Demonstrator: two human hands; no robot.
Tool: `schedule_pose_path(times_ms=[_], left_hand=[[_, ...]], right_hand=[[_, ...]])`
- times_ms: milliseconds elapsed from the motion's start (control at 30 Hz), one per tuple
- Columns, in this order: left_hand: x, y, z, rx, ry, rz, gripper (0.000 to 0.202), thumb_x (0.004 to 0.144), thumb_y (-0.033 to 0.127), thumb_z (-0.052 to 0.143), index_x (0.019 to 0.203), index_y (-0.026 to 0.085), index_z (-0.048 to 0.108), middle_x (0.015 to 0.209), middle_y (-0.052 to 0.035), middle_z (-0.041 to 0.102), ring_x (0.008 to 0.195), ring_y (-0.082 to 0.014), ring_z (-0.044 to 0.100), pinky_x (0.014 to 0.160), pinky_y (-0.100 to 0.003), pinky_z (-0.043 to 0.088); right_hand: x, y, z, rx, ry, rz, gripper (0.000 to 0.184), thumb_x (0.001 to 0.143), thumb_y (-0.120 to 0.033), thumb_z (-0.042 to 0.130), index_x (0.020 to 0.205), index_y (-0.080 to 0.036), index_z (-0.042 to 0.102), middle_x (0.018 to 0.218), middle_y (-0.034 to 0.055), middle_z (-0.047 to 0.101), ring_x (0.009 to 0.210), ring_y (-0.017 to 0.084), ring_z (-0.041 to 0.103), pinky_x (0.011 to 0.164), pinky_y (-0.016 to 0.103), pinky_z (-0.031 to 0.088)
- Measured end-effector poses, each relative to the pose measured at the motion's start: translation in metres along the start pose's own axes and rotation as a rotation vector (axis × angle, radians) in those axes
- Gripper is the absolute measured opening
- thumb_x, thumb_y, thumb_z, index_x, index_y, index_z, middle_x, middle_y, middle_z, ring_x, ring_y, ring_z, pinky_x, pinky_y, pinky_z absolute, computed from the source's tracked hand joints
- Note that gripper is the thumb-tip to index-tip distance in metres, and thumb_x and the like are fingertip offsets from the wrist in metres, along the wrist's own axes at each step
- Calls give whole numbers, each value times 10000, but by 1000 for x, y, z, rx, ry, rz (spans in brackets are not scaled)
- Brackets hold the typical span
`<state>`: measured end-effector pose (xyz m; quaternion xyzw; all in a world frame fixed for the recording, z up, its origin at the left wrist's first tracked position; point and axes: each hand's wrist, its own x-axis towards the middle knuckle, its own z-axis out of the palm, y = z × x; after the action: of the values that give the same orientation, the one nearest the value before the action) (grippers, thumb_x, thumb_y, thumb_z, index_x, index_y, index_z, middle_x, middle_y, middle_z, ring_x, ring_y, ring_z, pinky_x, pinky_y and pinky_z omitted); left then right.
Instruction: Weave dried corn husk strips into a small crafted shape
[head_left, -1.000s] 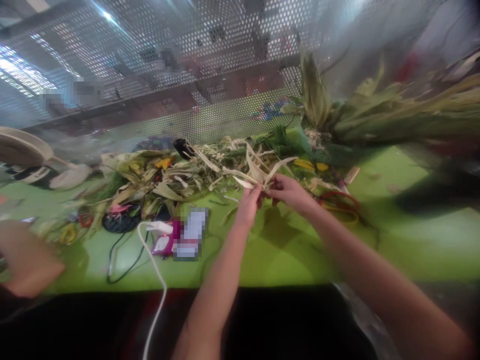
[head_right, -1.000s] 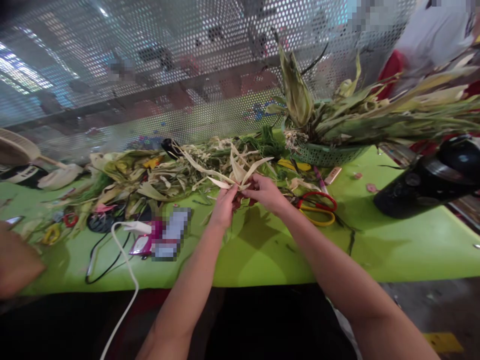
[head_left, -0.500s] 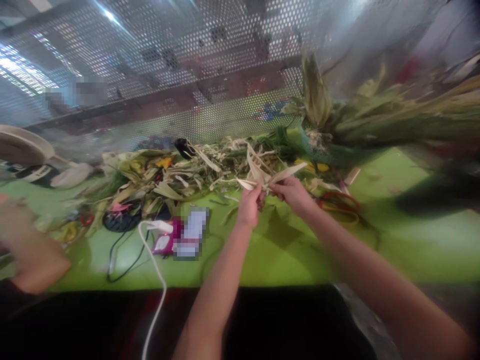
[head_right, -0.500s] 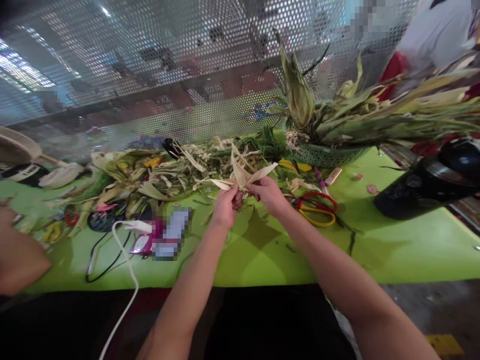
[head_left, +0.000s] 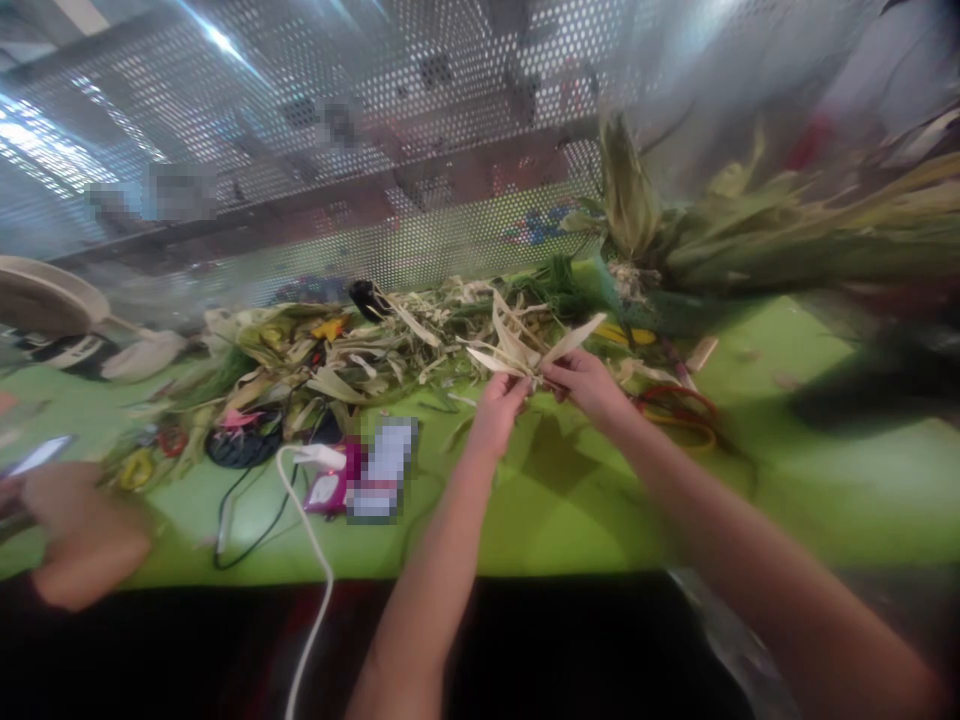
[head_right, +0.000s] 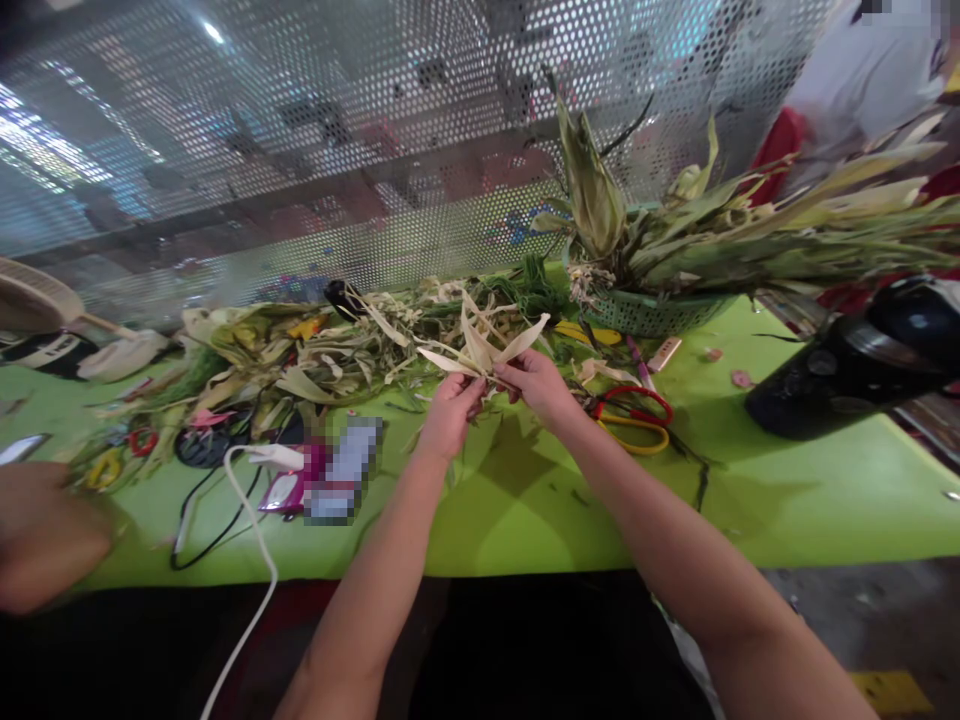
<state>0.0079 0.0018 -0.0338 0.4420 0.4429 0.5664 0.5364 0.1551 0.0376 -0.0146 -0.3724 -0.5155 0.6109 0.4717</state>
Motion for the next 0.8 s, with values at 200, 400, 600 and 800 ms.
schedule_pose_path(times_ms=[200,400,600,800], left_hand=[[3,-3,-5,242,32,50,256,790,386,675,867,146,633,736,-9,627,617,-91,495,593,-224,379],[2,0,-2,123,-3,-36,288,741,397,706,860,144,635,775,-44,679,601,-123,590,665,-294,490],[3,4,-4,107,151,-67,257,739,375,701,797,160,571,662,12,595,569,-110,561,607,-258,470],[5,10,-17,268,159,-54,219,781,374,659,788,172,577,595,44,489,522,-79,415,511,-208,312]], right_hand=[[-3,-1,1,-50,-54,12,369,636,-426,797,831,-160,633,622,1,613,511,104,500,436,230,382],[-1,-2,1,-81,69,-33,360,563,-411,828,714,-162,616,610,-9,584,519,102,491,467,246,377],[-1,-9,-3,-48,146,-33,358,556,-411,823,707,-158,619,579,-19,553,478,82,428,469,254,353],[-2,-13,-10,-17,170,-36,325,565,-352,820,731,-160,617,601,-5,568,479,83,425,454,250,338]])
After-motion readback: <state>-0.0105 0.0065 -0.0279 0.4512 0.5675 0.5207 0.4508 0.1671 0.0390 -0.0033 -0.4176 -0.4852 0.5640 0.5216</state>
